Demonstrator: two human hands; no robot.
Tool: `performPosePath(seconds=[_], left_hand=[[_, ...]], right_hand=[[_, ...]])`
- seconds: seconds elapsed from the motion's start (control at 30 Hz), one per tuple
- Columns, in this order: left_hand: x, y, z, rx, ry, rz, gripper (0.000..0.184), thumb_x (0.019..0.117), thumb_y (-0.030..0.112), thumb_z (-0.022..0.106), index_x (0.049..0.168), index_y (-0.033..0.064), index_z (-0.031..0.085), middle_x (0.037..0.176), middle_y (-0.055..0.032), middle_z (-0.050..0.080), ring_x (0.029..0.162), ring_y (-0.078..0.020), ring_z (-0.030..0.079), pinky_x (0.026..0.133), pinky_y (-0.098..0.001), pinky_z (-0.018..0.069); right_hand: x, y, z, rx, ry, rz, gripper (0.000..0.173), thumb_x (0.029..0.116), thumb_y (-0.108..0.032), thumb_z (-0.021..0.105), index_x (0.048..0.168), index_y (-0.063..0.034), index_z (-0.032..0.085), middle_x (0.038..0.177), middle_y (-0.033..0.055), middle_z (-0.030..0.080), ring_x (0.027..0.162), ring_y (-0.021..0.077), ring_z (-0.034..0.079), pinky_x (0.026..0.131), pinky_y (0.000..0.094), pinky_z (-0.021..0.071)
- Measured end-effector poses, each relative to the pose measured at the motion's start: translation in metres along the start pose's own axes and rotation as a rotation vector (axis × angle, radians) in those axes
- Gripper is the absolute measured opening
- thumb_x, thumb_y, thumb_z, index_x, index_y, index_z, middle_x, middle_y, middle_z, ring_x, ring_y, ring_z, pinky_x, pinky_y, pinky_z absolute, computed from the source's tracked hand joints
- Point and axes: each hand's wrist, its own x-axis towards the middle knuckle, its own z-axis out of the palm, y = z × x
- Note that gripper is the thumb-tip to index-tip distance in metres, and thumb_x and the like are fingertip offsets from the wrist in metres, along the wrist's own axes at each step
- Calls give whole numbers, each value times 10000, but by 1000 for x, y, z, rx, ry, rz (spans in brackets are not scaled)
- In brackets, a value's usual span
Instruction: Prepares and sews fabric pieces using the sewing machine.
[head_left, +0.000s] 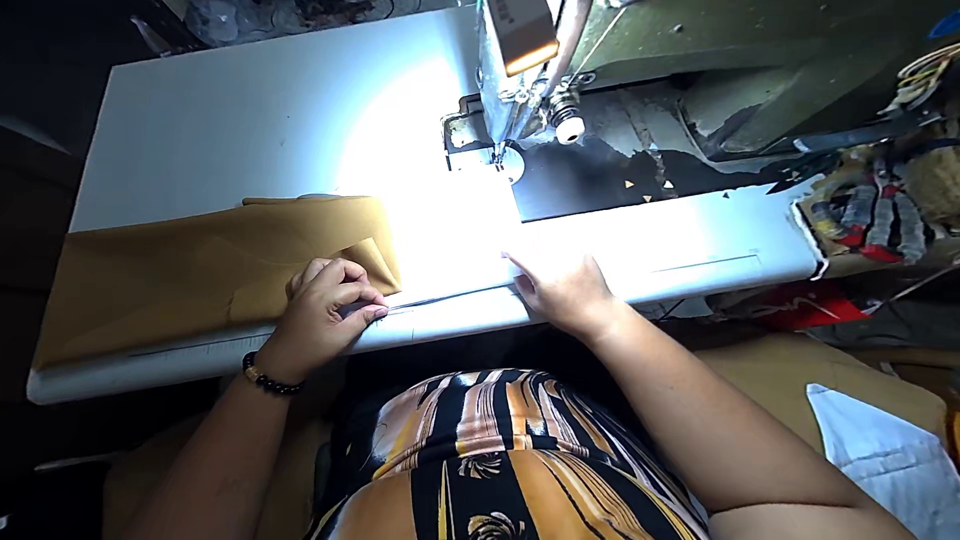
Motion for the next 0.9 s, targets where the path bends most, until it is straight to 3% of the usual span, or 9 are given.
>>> performPosePath(seconds=[0.23,0.4,0.53,0.67,0.77,0.9], left_hand=[[3,-2,-3,-2,-7,-3,234,893,424,679,872,220,792,1050,32,624,1118,-180,520,1000,-502,341],[2,-2,-3,-8,5,-7,232,894,418,685,862,216,793,1039,34,625,1113,-177,518,998,-486,342],[2,-1,-4,-2,-1,-13,225,886,422,691,862,224,795,1035,36,618,1111,-174,516,1000,-486,340],[3,-2,-3,-5,-4,-16,230,885,427,690,857,225,796,1034,34,616,1124,-185,510,1000,-501,337],[6,-5,-5,-12,-8,-5,222,888,428,687,858,235,791,1127,32,625,1207,-211,485,1027,-514,335],[7,-5,-8,0,-12,10,204,897,410,675,861,244,786,1269,23,640,1323,-233,457,1079,-539,318]], right_hand=[[-11,-5,4,26,64,7,213,861,-40,611,979,-53,789,874,122,741,803,269,717,681,408,571],[-9,-2,2,95,51,-32,176,853,-38,606,902,-50,774,794,109,705,742,253,691,623,387,547],[-6,-2,2,133,17,-41,153,867,-28,603,832,-71,745,705,68,590,616,196,586,498,332,439],[-4,-3,0,93,-15,-84,141,871,-45,611,829,-85,739,754,74,639,660,211,625,522,350,465],[-6,1,-12,130,-117,-50,153,820,-166,611,840,-91,743,784,64,658,665,205,641,518,373,475],[-27,12,-24,179,-122,51,205,906,-229,605,916,-119,778,787,24,632,727,176,606,633,365,479]])
